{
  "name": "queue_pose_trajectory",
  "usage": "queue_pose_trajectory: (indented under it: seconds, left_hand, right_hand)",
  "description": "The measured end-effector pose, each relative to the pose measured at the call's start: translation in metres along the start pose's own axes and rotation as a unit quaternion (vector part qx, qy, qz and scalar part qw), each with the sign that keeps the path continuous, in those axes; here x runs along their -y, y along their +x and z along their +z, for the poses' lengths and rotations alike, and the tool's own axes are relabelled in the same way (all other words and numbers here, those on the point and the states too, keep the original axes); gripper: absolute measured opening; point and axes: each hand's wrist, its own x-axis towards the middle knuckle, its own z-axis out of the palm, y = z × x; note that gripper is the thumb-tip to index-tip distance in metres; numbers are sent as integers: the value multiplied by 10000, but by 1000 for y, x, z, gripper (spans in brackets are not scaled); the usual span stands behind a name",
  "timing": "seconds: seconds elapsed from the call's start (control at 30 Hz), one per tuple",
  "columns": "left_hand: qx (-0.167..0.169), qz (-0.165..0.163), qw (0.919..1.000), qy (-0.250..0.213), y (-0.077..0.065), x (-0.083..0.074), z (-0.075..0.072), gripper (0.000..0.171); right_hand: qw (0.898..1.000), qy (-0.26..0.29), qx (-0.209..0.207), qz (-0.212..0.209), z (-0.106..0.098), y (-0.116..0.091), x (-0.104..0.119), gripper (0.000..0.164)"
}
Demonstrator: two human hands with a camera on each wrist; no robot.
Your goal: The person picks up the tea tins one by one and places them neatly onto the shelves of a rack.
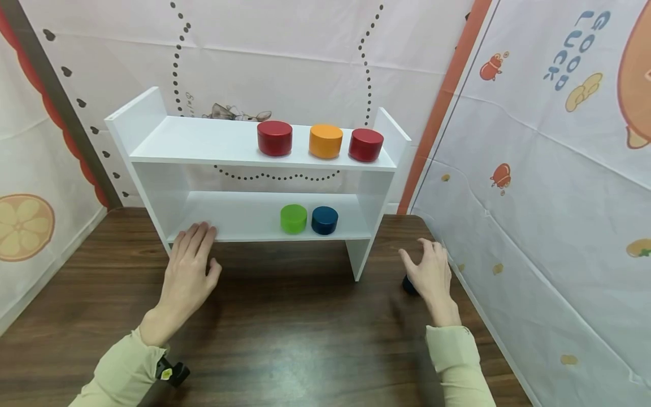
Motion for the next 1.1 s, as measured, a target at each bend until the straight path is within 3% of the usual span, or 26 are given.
queue_pose_trajectory:
  seconds: [0.07,0.2,0.37,0.67,1.1]
  left_hand:
    - [18,3,10000,2,0,0,0,54]
    - [45,13,10000,8,-1,0,1,54]
    - [56,-10,10000,11,-1,-1,0,54]
    - [11,-26,10000,8,0,-1,-1,56]
    - [0,7,10000,7,0,-1,-2,55]
  right_hand:
    - [9963,-389,704,314,4,-2,-15,75]
    - [9750,-737,1887,911,14,-6,-36,100]
    - [9533,-750,2613,1312,21,-6,-47,101]
    - [9495,-687,2789,1266,26,-5,-55,76]
    - [9666,-224,2483,602,33,-12,-47,67]
